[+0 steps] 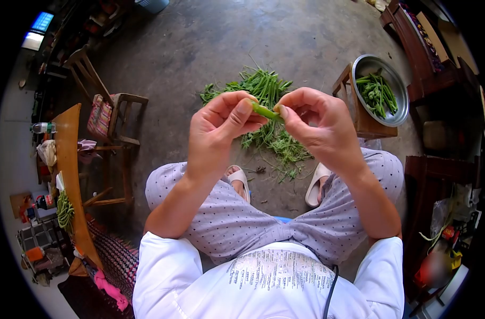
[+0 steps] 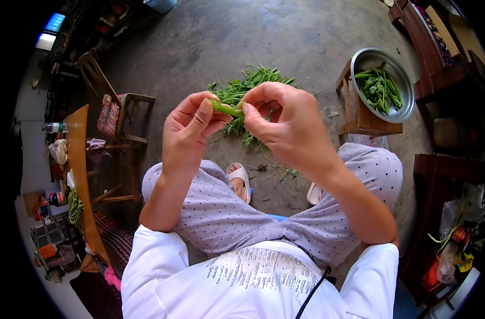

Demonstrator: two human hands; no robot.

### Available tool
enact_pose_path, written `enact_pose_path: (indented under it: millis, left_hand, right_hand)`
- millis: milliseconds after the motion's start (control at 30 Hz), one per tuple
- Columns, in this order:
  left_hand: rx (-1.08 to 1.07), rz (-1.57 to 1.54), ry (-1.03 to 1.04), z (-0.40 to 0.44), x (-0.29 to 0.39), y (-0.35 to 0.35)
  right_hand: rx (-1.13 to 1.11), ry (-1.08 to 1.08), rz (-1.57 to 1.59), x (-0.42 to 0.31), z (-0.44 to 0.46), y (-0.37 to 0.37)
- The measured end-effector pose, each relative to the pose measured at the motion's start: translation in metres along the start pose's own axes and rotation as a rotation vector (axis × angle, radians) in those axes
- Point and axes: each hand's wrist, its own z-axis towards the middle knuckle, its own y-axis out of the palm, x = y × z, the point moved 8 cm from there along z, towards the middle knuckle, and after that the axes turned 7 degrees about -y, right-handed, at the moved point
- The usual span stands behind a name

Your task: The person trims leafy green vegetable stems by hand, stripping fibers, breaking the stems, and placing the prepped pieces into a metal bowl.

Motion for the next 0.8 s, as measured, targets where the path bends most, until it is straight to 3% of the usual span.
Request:
enact_pose_path:
  millis: [167,233,267,333,467,533,567,633,800]
  left_hand:
    - [0.007,0.005,0.083,0.000,0.013,-0.010]
    - [-0.024,-0.051,0.080,0.000,0.016,-0.012]
    - [-0.021,-0.049,0.083,0.000,0.017,-0.013]
    - [0.000,-0.058,0.061,0.000,0.015,-0.016]
    - [0.003,-0.027,0.037,0.000,0.012,-0.016]
    - [-0.004,-0.012,-0.013,0.000,0.007,-0.011]
    - [-0.005,-0.016,-0.016,0.000,0.006,-0.008]
    - [-0.016,-0.045,-0.109,0.000,-0.003,0.000]
    - [-0.070,-0.079,-0.121,0.000,-0.014,0.013]
  right_hand:
    - [-0.101,0.120,-0.110,0.016,0.001,-0.021]
    - [-0.211,0.100,-0.565,0.028,0.001,-0.036]
    - [-0.213,0.096,-0.564,0.043,-0.003,-0.048]
    - [-0.120,-0.182,-1.258,0.048,-0.008,-0.068]
    - [-0.109,-0.125,-1.327,0.043,-0.007,-0.071]
    - [-0.028,-0.207,-0.721,0.006,0.001,-0.048]
    - [-0.029,-0.202,-0.724,-0.005,0.001,-0.038]
    - [-0.002,-0.494,-0.588,-0.046,-0.011,-0.014]
    - [0.073,-0.646,-0.610,-0.056,-0.020,0.004]
